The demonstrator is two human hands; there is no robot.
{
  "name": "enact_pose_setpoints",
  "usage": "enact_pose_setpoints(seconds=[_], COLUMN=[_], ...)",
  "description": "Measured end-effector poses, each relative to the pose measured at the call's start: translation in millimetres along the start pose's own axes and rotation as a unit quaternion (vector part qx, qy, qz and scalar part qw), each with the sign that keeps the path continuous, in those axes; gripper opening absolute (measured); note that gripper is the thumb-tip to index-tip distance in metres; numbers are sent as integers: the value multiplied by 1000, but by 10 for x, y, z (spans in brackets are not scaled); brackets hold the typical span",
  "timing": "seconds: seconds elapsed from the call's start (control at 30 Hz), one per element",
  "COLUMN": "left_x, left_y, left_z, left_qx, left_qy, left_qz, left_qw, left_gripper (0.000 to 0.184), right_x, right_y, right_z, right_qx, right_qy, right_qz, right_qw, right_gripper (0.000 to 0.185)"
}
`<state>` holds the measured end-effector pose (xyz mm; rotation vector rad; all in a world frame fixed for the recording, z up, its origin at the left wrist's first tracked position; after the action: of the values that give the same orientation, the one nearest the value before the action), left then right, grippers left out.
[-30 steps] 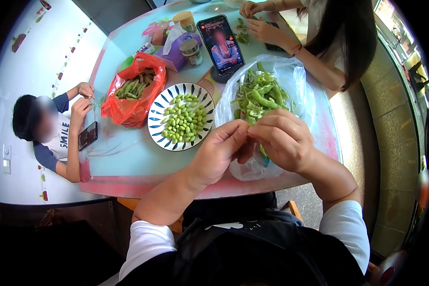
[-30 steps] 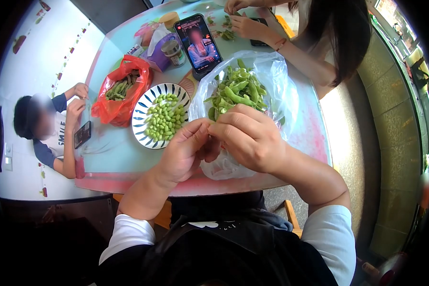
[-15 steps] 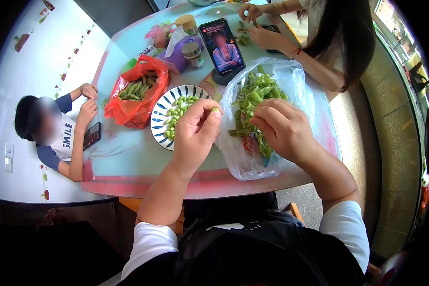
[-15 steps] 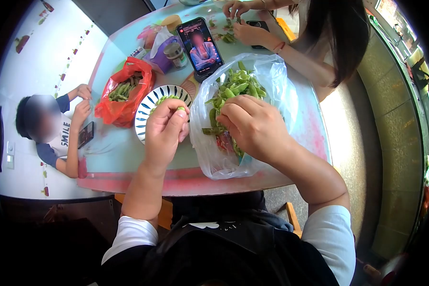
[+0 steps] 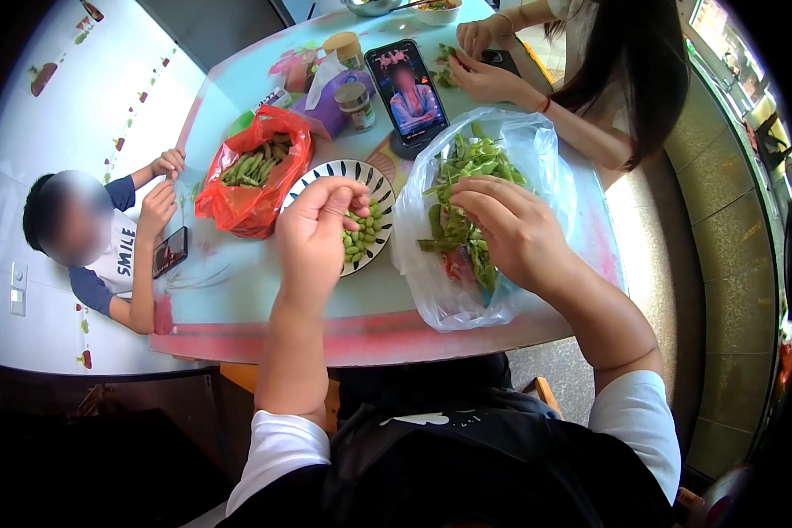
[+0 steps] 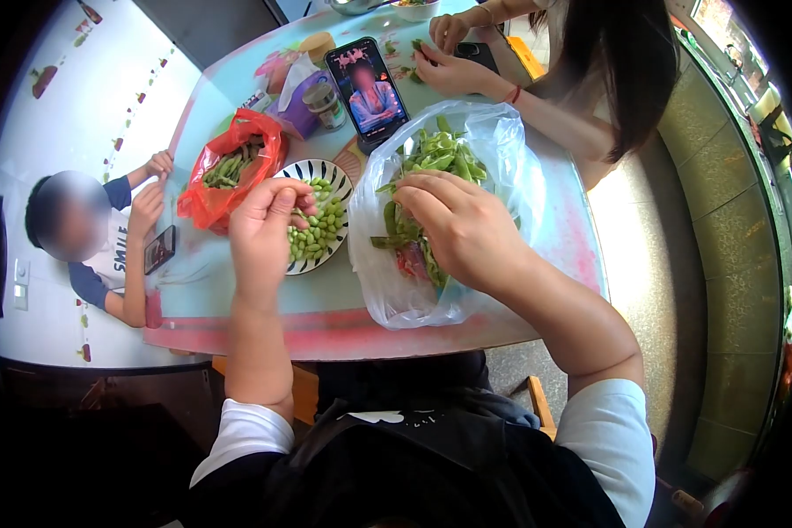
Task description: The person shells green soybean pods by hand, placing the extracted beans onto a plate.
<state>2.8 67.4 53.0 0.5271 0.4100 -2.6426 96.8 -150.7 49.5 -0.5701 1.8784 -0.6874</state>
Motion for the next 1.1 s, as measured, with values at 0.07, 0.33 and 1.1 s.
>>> enact_pose_setpoints(seconds=[0.07,0.33,1.1], left_x=[-6,-8,229], left_y=[-117,-223,884], left_z=[-36,-133,315], left_qx=[-14,-172,-3], left_qy=[-37,-97,14], left_qz=[-2,-31,-106], left_qw=[999,980,994], left_gripper=[19,50,21], right_x=[2,1,-46], right_y=[-5,-34,-339], right_z=[5,-10,-9], right_qx=[6,-2,72], right_qy=[-2,-10,161], right_qz=[-7,-11,56], right_qw=[1000,1000,983], right_gripper=[31,35,9])
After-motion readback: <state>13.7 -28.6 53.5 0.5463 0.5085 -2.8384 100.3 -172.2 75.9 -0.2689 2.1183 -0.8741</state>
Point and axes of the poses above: each hand's wrist, its own x-axis away from the middle knuckle, its own y-axis out of the palm, z = x × y, the point moved 3 cm from there along -x, towards the middle knuckle, and after that the axes turned 5 degrees about y, right-handed, at the moved point
